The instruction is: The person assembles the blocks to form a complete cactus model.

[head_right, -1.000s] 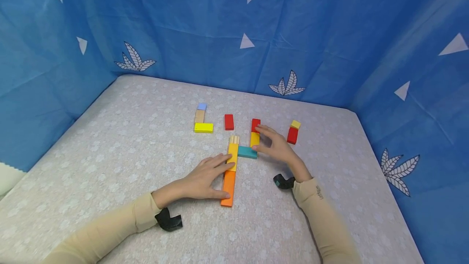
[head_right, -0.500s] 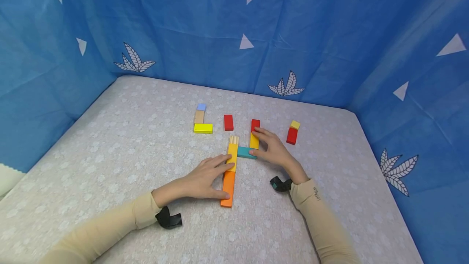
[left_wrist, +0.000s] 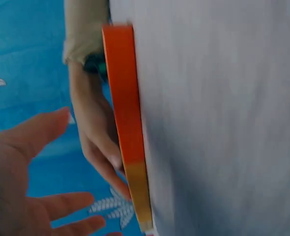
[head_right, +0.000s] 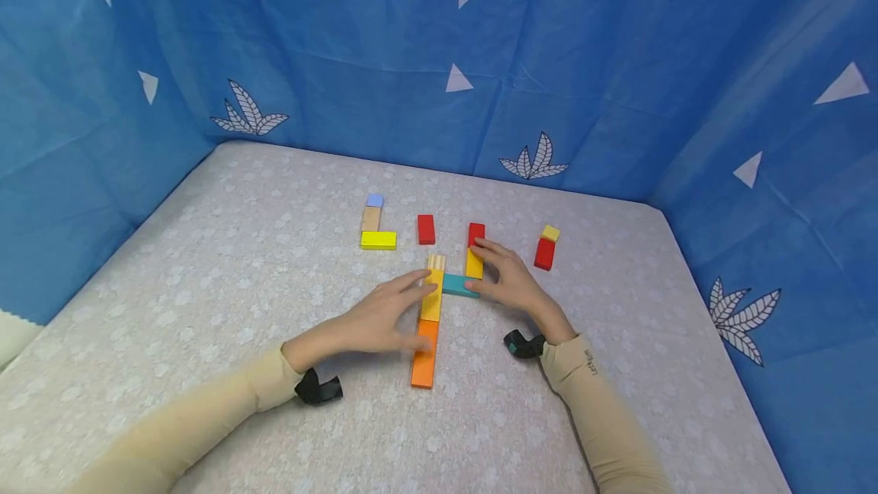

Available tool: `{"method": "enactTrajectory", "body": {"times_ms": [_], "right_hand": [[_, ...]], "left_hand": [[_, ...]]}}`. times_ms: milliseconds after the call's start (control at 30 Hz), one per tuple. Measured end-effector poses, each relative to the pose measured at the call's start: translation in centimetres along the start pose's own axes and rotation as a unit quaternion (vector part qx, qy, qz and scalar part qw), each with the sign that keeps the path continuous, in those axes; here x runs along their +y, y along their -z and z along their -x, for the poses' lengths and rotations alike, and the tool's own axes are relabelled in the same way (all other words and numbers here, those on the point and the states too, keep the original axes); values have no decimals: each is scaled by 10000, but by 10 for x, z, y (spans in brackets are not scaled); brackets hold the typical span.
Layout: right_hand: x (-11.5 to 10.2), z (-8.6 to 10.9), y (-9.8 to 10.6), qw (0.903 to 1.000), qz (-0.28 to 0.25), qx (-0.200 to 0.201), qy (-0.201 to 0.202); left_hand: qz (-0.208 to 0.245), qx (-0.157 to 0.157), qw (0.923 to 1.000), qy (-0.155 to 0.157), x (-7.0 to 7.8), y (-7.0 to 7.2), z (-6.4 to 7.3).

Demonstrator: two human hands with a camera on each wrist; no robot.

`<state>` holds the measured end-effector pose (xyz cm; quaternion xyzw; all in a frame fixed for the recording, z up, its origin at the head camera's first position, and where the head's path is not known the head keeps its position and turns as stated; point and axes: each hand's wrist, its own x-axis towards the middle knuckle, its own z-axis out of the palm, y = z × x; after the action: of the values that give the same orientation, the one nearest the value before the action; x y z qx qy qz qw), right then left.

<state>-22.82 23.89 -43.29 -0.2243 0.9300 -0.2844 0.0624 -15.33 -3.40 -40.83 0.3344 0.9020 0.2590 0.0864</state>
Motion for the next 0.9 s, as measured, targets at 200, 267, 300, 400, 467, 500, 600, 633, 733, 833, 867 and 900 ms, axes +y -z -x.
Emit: {"method": "enactTrajectory", "body": {"times_ms": [200, 267, 300, 400, 467, 500, 600, 633, 733, 833, 867, 900], "right_hand": [[-3, 1, 3, 10000, 6, -12, -73], [-4, 1, 3, 9999, 4, -27, -107], [-4, 1, 3, 9999, 20, -41, -113], [-4, 0, 1, 9999, 1, -71, -127], [-3, -1, 1, 9999, 19, -91, -100], [-3, -1, 0, 9999, 16, -90, -79], [-3, -2, 0, 10000, 2, -50, -40], [-3, -2, 1, 10000, 8, -41, -38], [-3, -2, 0, 10000, 22, -34, -63], [-2, -2, 0, 9999, 11, -49, -98], [-2, -1, 0, 9999, 9, -45, -106], [-1, -1, 0, 9999, 4, -38, -111]], "left_hand": [[960, 874, 9901, 525, -19, 25, -31], [1217, 1182, 9834, 640, -29, 31, -42], [1296, 1296, 9805, 703, -34, 34, -48], [1402, 1491, 9748, 884, -50, 40, -64], [1443, 1461, 9734, 1018, -59, 41, -74], [1453, 1422, 9731, 1088, -64, 42, -79], [1508, 1229, 9727, 1267, -73, 44, -91], [1522, 1155, 9725, 1329, -75, 44, -95], [1580, 912, 9709, 1550, -80, 44, -103], [1731, 738, 9665, 1747, -84, 44, -108], [1805, 702, 9645, 1794, -85, 45, -109], [1877, 690, 9625, 1831, -85, 45, -110]]}}
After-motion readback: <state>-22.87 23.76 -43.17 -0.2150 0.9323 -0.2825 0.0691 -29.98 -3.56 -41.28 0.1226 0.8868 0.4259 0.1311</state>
